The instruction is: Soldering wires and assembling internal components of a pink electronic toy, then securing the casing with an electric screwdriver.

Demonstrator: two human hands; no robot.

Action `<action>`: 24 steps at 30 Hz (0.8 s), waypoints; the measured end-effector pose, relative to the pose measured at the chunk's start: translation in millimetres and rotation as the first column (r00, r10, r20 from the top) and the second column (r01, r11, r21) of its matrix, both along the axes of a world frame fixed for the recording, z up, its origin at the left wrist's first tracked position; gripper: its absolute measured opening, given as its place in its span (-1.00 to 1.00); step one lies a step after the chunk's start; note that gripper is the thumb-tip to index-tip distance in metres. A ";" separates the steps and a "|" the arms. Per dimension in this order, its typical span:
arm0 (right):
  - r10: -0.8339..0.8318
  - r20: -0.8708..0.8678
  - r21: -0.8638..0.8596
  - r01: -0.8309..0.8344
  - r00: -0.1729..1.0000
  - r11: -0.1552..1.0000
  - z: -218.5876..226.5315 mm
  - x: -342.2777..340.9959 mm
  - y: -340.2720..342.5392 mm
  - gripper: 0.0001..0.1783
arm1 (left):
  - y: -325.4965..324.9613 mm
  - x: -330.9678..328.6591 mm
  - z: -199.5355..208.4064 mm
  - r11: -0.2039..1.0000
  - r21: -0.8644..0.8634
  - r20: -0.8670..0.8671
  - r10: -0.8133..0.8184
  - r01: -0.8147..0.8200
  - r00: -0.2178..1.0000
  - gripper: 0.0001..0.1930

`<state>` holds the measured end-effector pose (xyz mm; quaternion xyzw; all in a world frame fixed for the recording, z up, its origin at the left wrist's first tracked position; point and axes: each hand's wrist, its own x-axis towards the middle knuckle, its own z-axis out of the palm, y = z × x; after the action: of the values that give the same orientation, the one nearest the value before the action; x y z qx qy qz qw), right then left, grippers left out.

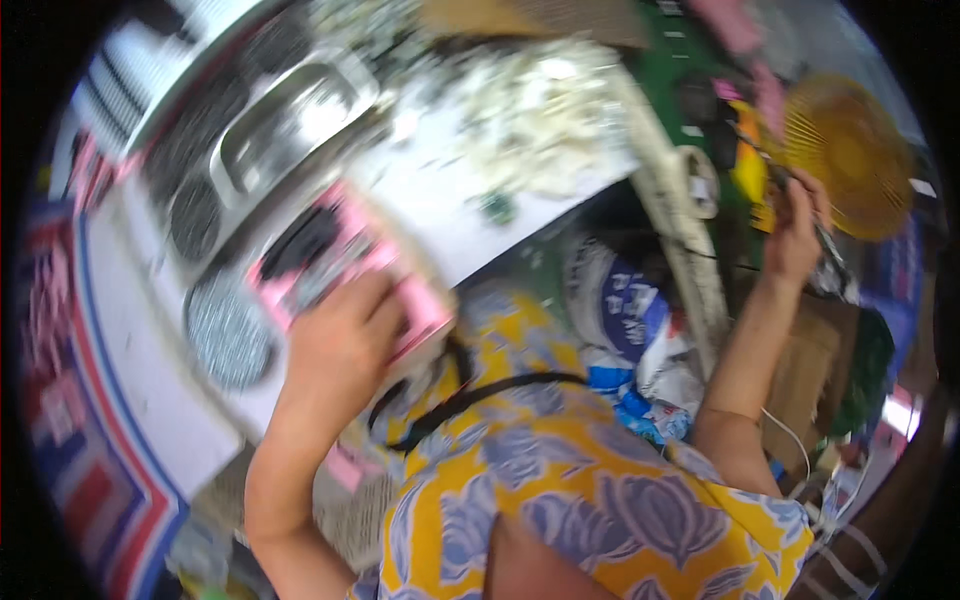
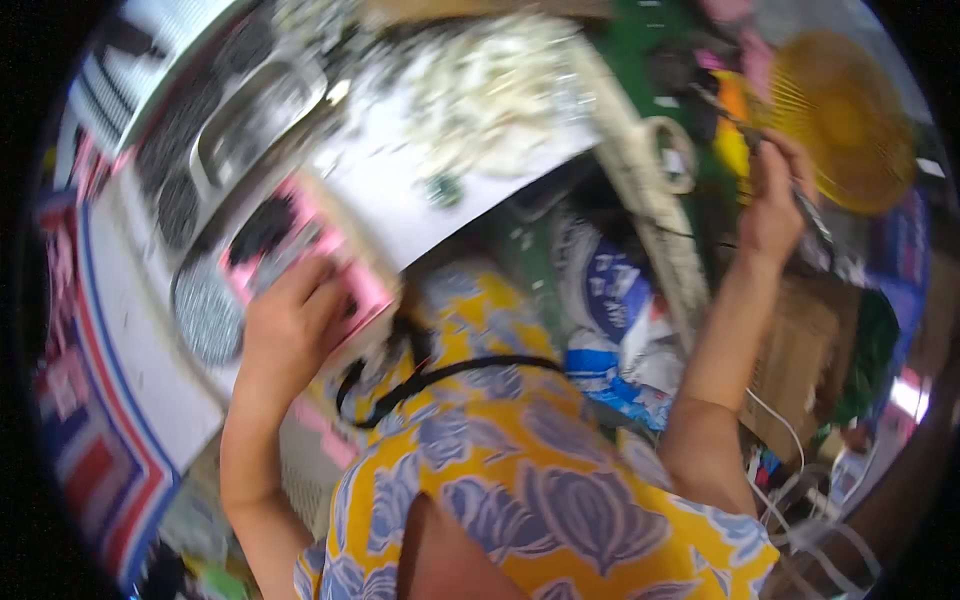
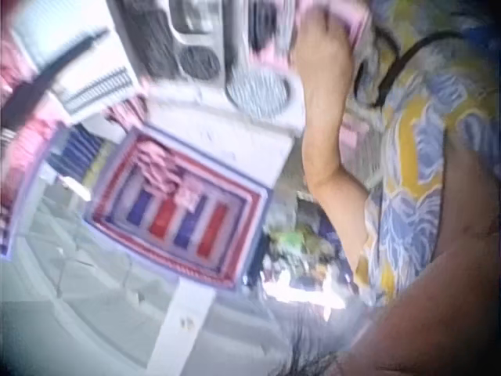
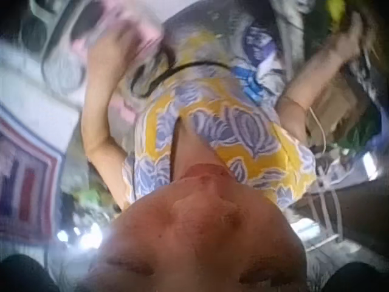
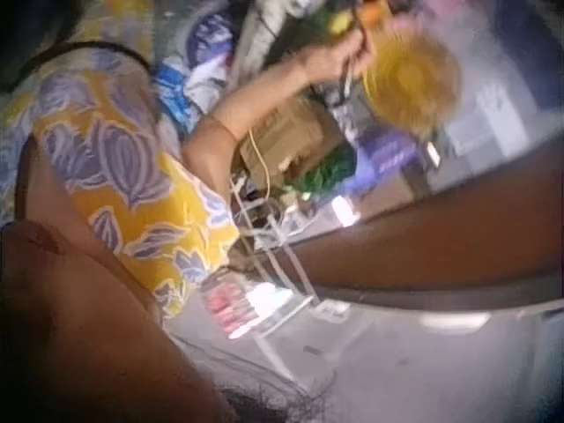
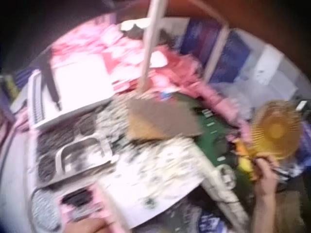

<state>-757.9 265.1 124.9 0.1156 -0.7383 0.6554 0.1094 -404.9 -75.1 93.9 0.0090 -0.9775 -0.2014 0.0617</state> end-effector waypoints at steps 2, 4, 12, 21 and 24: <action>-0.010 -0.063 -0.027 0.008 0.998 1.000 7.7 -19.1 29.0 -0.85 | 1.8 -2.4 5.1 1.000 -0.007 0.031 0.025 -0.025 0.999 -0.84; -0.094 -0.141 -0.028 0.091 0.986 0.995 11.9 -24.5 28.3 -0.87 | 3.3 -8.2 6.6 1.000 -0.002 0.029 -0.003 0.003 1.000 -0.80; -0.089 -0.286 0.208 0.153 0.954 0.966 -28.8 -102.7 -2.6 -0.81 | 8.1 -13.8 10.1 1.000 -0.024 0.052 0.016 -0.015 0.999 -0.83; 0.750 0.407 -0.741 -0.292 0.522 0.605 -55.7 74.6 -80.0 -0.70 | 1.4 33.1 11.6 0.866 0.366 -0.239 0.442 -0.341 0.865 -0.62; 0.899 0.009 0.197 -0.882 0.438 0.428 -56.9 151.1 -145.9 -0.69 | -2.4 40.6 4.2 0.764 0.504 -0.249 0.576 -0.404 0.778 -0.64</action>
<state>-606.8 119.2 68.0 0.5288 -0.6130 0.5412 -0.2275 -364.3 -77.5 98.1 0.2426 -0.8388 -0.3820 0.3027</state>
